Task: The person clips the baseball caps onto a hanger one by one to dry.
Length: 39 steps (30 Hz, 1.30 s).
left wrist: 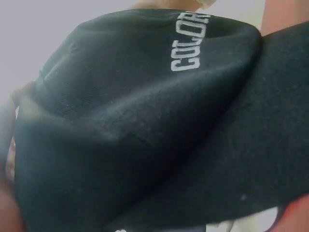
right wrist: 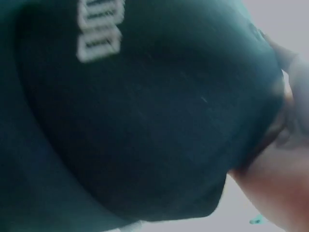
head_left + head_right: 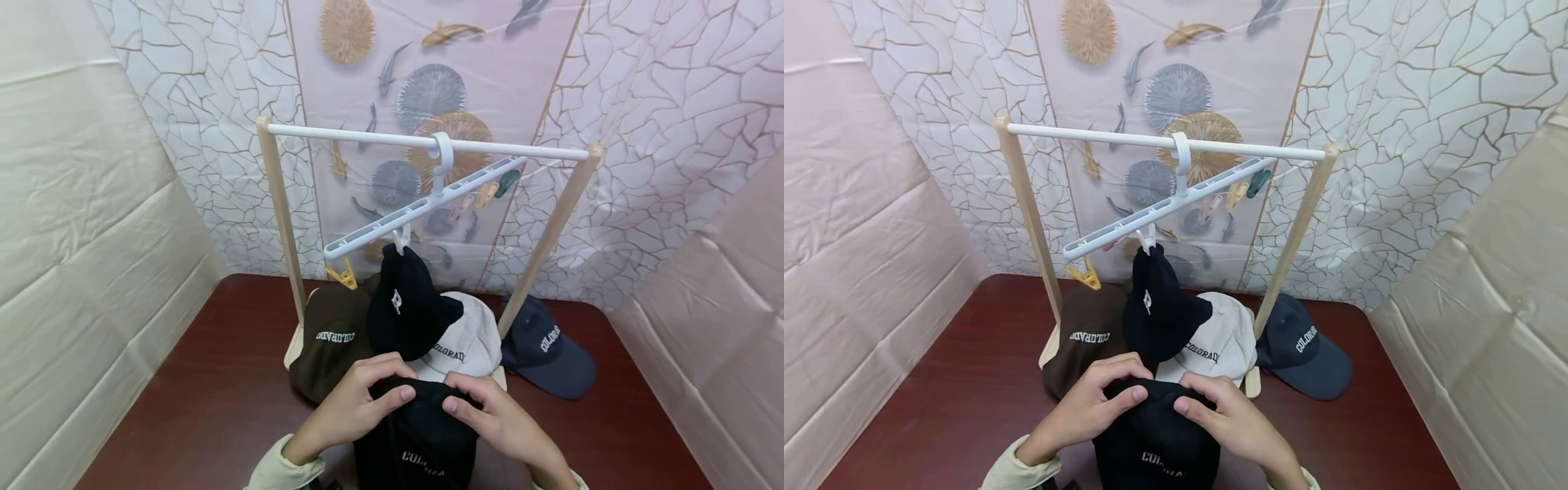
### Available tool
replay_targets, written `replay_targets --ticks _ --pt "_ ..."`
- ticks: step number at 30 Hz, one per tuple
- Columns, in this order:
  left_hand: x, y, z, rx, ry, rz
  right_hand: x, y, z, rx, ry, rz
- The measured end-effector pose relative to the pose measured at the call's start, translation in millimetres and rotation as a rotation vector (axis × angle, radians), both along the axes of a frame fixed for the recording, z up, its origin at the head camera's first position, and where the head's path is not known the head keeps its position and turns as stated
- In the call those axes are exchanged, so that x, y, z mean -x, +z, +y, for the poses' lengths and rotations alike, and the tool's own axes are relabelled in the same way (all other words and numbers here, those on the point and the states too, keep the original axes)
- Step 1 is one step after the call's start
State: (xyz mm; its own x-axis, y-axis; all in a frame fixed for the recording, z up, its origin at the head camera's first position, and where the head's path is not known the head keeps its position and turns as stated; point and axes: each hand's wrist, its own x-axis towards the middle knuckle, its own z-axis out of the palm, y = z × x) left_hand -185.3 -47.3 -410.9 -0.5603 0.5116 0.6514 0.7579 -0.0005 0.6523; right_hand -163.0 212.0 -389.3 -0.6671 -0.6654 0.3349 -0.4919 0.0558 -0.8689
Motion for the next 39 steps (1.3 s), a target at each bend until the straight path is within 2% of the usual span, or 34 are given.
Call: replay_targets --ticks 5,9,12,15,18,22,26,30,36,38,39 --pt "3.3 -3.5 2.7 0.014 0.025 0.0 -2.1 -3.7 -6 0.04 -0.025 0.001" --pt "4.0 -3.3 1.6 0.024 0.048 0.03 -2.1 -3.8 -8 0.049 -0.028 0.031" --pt "4.2 -1.9 0.5 0.035 0.054 0.042 -2.2 -4.1 -7 0.057 -0.037 0.042" --pt "3.9 -0.6 0.3 0.048 0.052 0.048 -3.3 -4.7 -6 0.053 -0.068 0.001" --pt "3.4 1.8 0.7 0.054 0.056 0.058 -4.2 -6.3 -5 0.04 -0.097 -0.005" --pt "2.9 7.9 -0.9 0.056 0.1 0.065 -4.4 -6.3 -5 0.032 -0.114 0.034" --pt "3.3 18.7 -7.2 0.018 0.201 0.086 -5.5 -3.1 -4 0.041 -0.105 0.053" --pt "10.0 34.1 -18.5 -0.096 0.31 0.11 -5.5 -0.9 -2 0.04 -0.114 0.068" --pt "32.0 59.6 -41.8 -0.291 0.489 0.12 -4.0 0.1 -1 0.027 -0.133 0.045" --pt "41.3 66.6 -50.2 -0.294 0.566 0.155 -2.5 0.6 -2 0.034 -0.116 0.046" --pt "45.7 70.1 -54.5 -0.268 0.607 0.178 -1.7 0.9 -3 0.038 -0.106 0.043"
